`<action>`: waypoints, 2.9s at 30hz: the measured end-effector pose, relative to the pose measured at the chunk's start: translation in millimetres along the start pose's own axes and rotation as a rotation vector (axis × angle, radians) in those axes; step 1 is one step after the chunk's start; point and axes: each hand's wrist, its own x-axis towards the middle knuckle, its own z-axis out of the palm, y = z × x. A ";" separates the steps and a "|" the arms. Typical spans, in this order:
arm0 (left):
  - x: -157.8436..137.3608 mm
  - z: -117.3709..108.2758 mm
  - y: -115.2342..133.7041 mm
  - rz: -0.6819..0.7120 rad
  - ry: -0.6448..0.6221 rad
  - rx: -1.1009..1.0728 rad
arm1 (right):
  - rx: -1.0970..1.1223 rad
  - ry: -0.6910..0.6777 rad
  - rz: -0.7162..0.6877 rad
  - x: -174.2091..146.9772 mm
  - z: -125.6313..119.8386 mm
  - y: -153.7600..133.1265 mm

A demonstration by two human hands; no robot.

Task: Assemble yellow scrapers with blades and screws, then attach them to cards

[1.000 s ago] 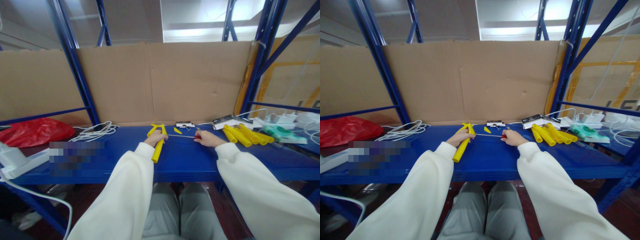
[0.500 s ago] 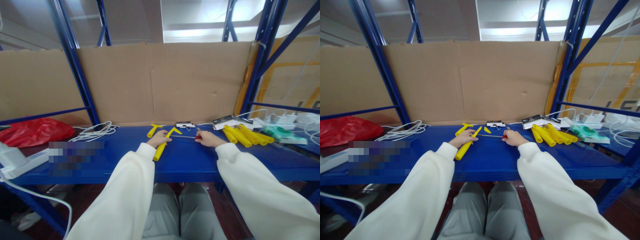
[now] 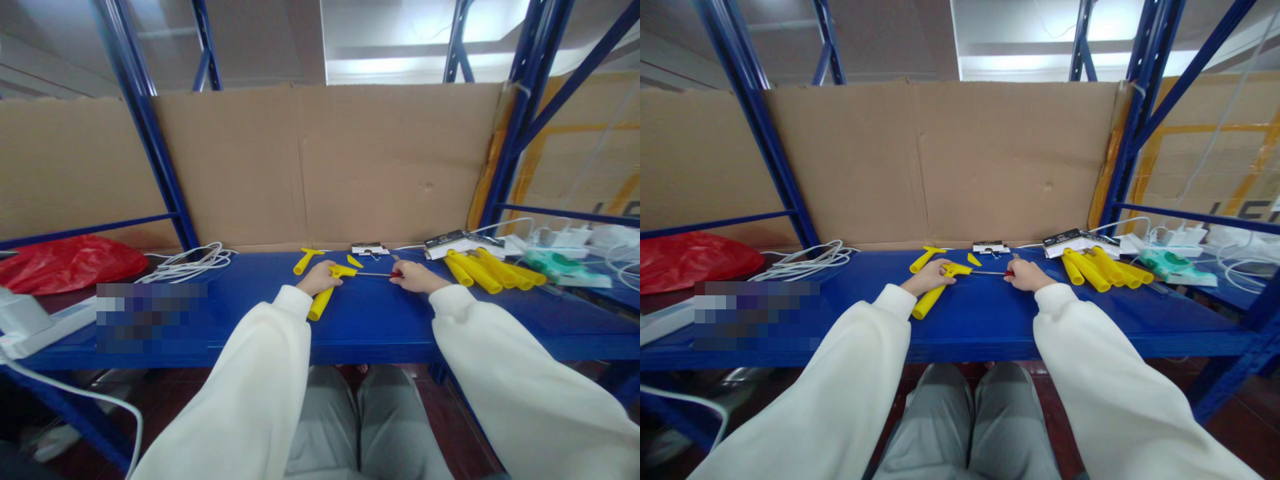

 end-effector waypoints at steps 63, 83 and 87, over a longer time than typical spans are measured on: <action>-8.1 -1.2 9.7 0.120 0.022 0.204 | -0.008 -0.005 0.133 76.6 3.9 -8.1; -4.9 -0.8 6.5 0.134 0.017 0.214 | 0.178 -0.132 0.154 77.2 6.4 -5.3; -6.8 -0.5 7.4 0.121 0.023 0.207 | 0.251 -0.145 0.158 76.5 8.9 -0.3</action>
